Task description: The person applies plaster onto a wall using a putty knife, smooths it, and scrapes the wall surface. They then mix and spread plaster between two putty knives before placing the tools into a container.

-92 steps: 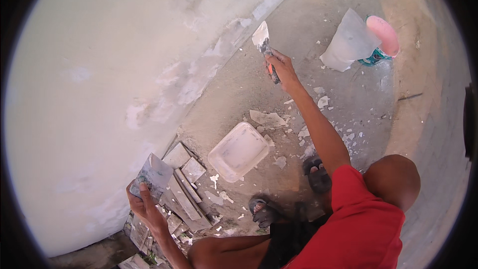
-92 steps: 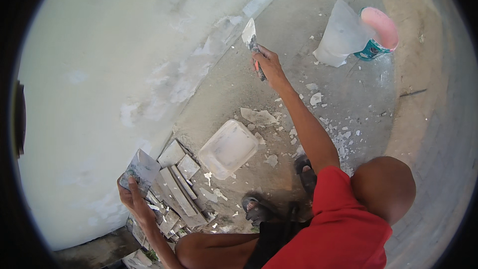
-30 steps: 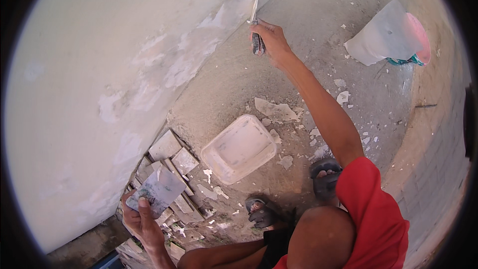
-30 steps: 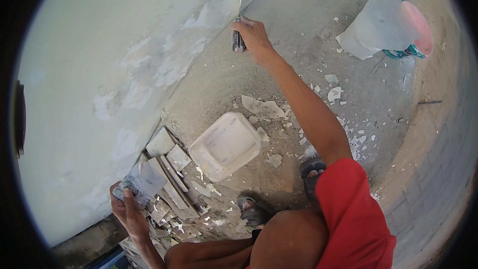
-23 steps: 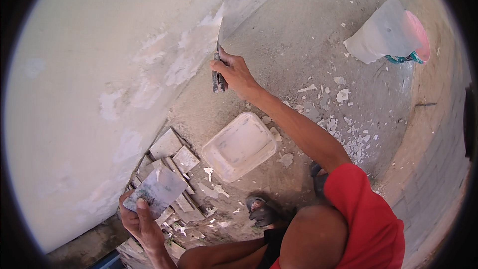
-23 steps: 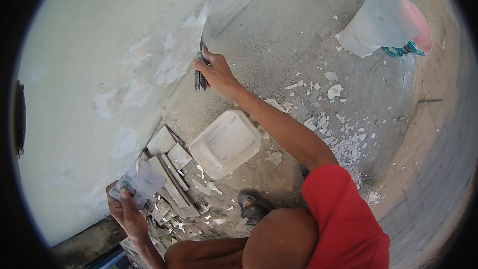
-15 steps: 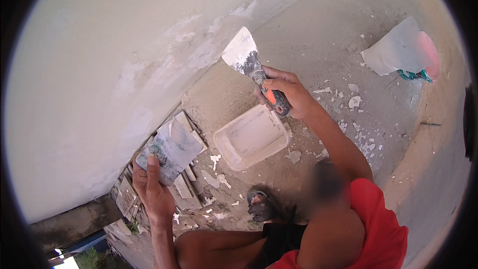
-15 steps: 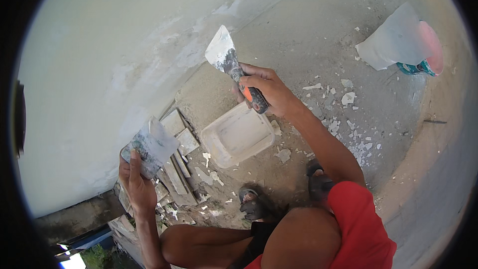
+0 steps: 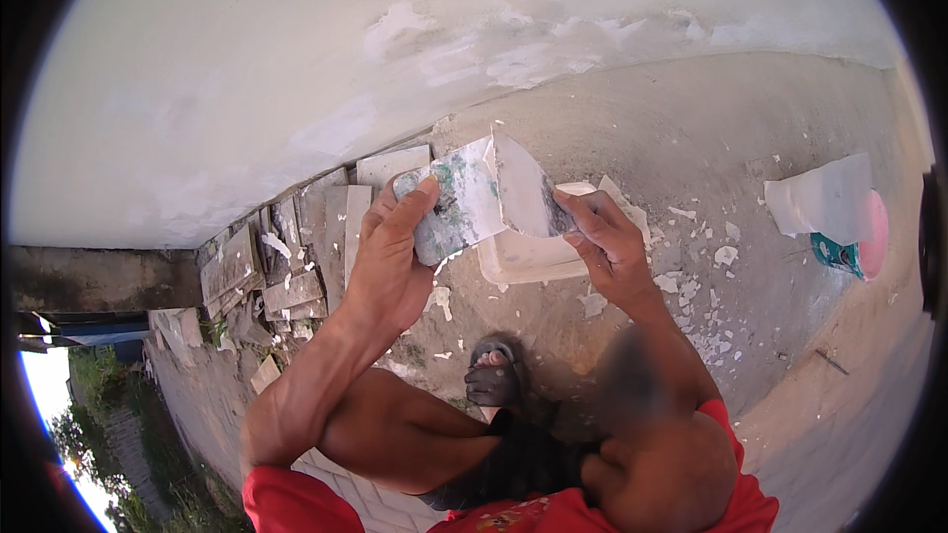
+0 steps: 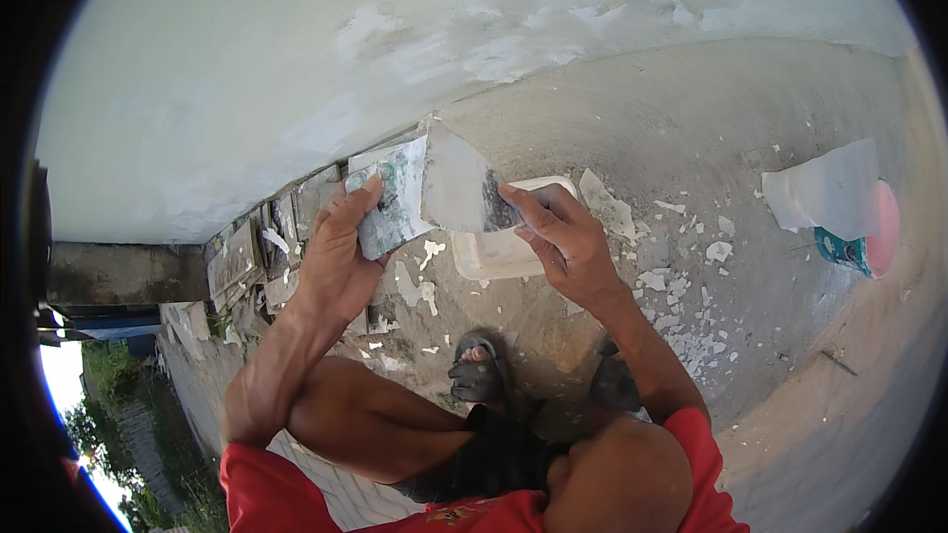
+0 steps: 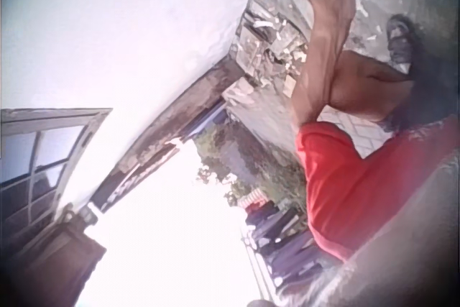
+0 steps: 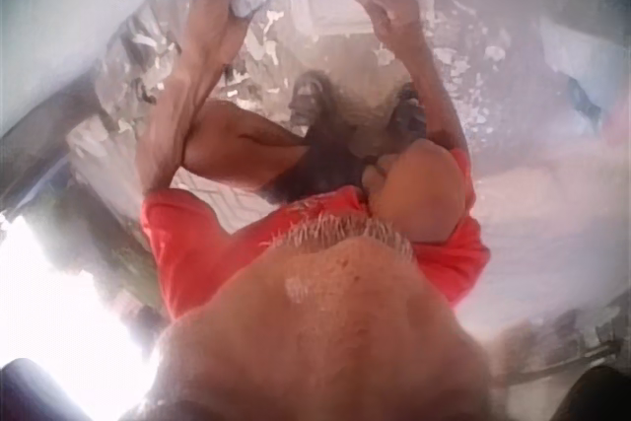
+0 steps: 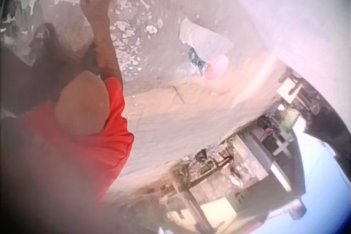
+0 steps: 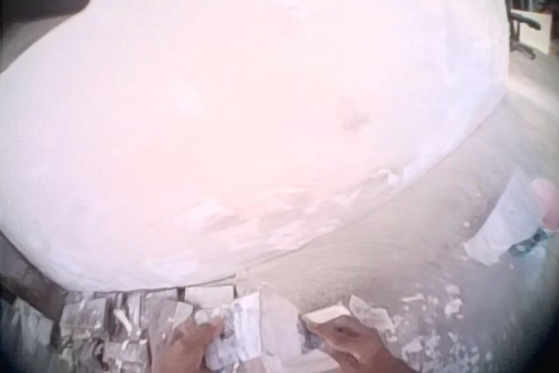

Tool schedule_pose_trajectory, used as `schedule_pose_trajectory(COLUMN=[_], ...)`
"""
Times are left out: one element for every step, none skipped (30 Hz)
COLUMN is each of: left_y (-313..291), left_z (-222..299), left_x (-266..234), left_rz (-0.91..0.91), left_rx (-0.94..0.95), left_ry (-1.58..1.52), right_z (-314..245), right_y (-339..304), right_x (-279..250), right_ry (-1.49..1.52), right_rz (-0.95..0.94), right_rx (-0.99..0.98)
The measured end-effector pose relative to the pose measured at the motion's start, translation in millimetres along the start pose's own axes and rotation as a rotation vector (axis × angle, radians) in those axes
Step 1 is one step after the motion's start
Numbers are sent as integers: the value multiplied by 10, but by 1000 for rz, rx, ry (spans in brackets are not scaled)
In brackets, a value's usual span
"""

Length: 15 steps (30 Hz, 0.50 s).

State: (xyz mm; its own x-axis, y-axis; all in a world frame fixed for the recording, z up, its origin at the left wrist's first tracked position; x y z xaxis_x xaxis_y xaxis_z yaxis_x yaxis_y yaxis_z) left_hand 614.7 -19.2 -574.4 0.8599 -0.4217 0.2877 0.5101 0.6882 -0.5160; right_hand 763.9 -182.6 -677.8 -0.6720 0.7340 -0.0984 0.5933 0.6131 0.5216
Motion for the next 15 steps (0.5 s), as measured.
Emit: schedule_pose_trajectory(left_y=[-24,-46,-67,-85,-116,-125,-129,-135,-133,-111,-92,-71,-54,-42,-36], left_z=[20,36,31,112,162,174,198,183,183,162,162,155,128,93,67], left_x=[-1,8,35,90,97,92,70,61,64,82,110,106,114,127,142], left_rz=[10,18,17,7,4,1,-5,-8,-3,-1,-7,-9,-53,-94,-98], left_rx=[82,163,168,220,278,286,378,462,462,446,429,419,367,315,304], left_ry=[1,3,0,11,24,30,129,225,226,264,300,298,327,356,354], right_z=[35,64,111,166,194,181,162,130,53,-16,-99,-174,-256,-286,-168], right_y=[-36,-70,-127,-158,-203,-264,-296,-325,-326,-332,-324,-277,-223,-178,-142], right_x=[12,9,-60,-163,-212,-269,-321,-380,-444,-539,-615,-655,-648,-636,-647], right_ry=[-20,-41,-41,-184,-318,-314,-269,-226,-222,80,382,376,514,655,535], right_rz=[28,59,57,-17,-92,-85,-55,-31,-34,19,82,85,15,-56,-115], right_rx=[9,18,12,29,44,39,169,306,307,547,778,786,825,861,823])
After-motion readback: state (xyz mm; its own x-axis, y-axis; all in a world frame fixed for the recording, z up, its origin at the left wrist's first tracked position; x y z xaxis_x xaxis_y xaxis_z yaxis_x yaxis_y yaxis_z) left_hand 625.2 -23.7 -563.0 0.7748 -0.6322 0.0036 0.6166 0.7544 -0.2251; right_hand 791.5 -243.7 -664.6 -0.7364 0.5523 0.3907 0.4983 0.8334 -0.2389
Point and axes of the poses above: each hand's wrist, its own y-axis towards the middle knuckle, its own x-axis out of the palm, z = x × y, the point moved 3 cm from there along y, towards the middle knuckle, and after that the axes turned 11 degrees about z, right-handed, at the moved point
